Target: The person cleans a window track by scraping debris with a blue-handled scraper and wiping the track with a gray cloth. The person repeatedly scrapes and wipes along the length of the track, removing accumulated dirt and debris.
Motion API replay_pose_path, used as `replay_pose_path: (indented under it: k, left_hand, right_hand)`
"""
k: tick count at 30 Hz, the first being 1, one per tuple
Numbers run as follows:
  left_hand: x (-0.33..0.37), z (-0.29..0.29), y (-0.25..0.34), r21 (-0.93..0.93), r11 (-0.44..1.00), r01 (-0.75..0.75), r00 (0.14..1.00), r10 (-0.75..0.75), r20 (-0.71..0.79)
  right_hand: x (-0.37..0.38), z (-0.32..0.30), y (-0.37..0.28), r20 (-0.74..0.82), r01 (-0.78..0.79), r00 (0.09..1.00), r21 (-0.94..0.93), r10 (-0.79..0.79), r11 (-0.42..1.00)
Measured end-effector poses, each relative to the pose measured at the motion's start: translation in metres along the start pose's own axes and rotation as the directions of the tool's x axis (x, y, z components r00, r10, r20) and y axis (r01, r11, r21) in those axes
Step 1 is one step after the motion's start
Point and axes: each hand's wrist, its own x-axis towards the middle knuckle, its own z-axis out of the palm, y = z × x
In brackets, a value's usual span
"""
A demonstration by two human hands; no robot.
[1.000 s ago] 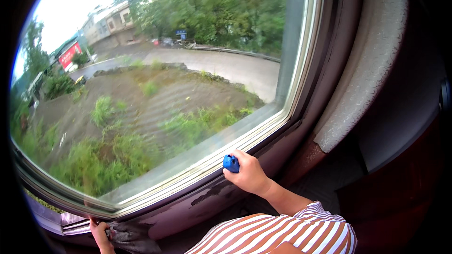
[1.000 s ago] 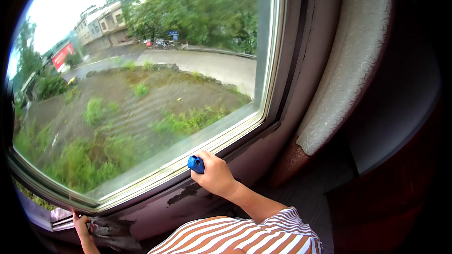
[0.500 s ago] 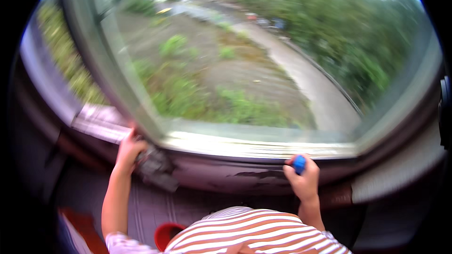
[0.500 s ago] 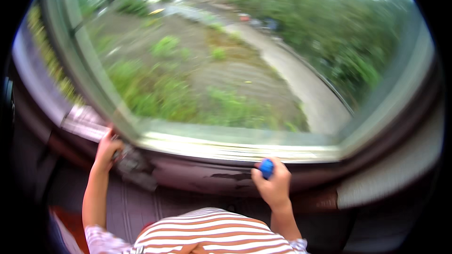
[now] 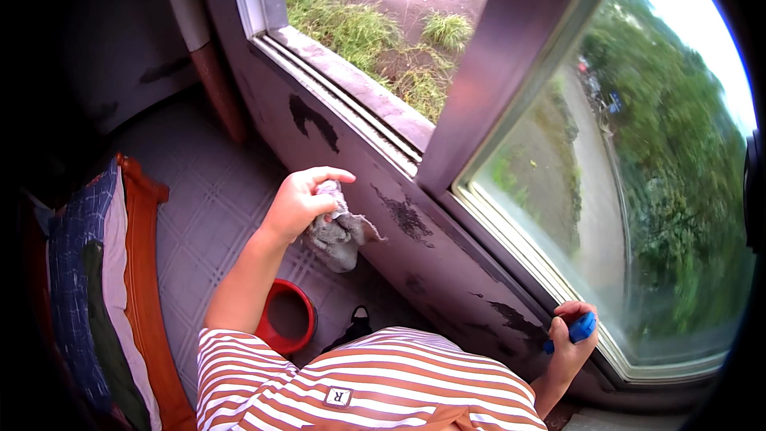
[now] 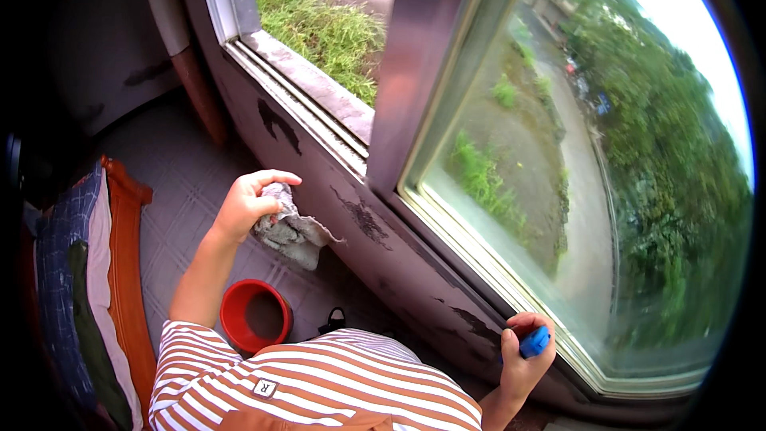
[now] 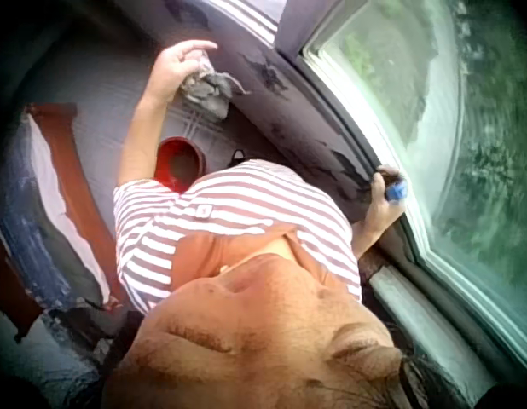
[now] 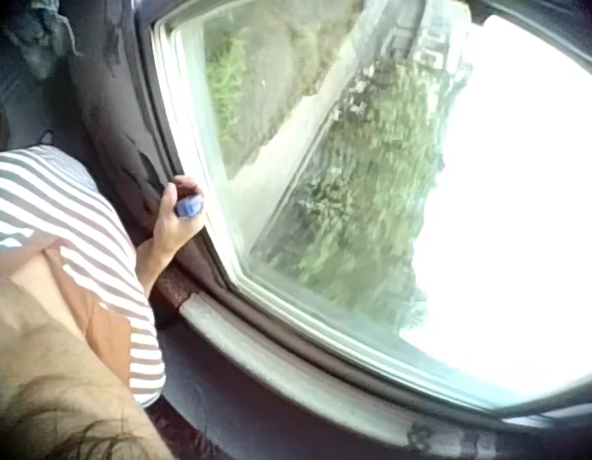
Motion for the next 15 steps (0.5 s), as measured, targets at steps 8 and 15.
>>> replay_pose_path:
  k: [8,15]
  left_hand:
    - [-0.067,-0.049,-0.104,-0.138,0.986,0.092,0.895,-0.142,-0.422]
    - [-0.128,-0.097,-0.173,-0.062,0.977,0.203,0.669,-0.184,-0.720]
  right_hand:
    - [0.020,0.073,-0.025,0.049,0.291,0.947,0.298,-0.319,0.909]
    - [0.020,0.115,-0.027,-0.005,0.438,0.892,0.260,-0.453,0.860]
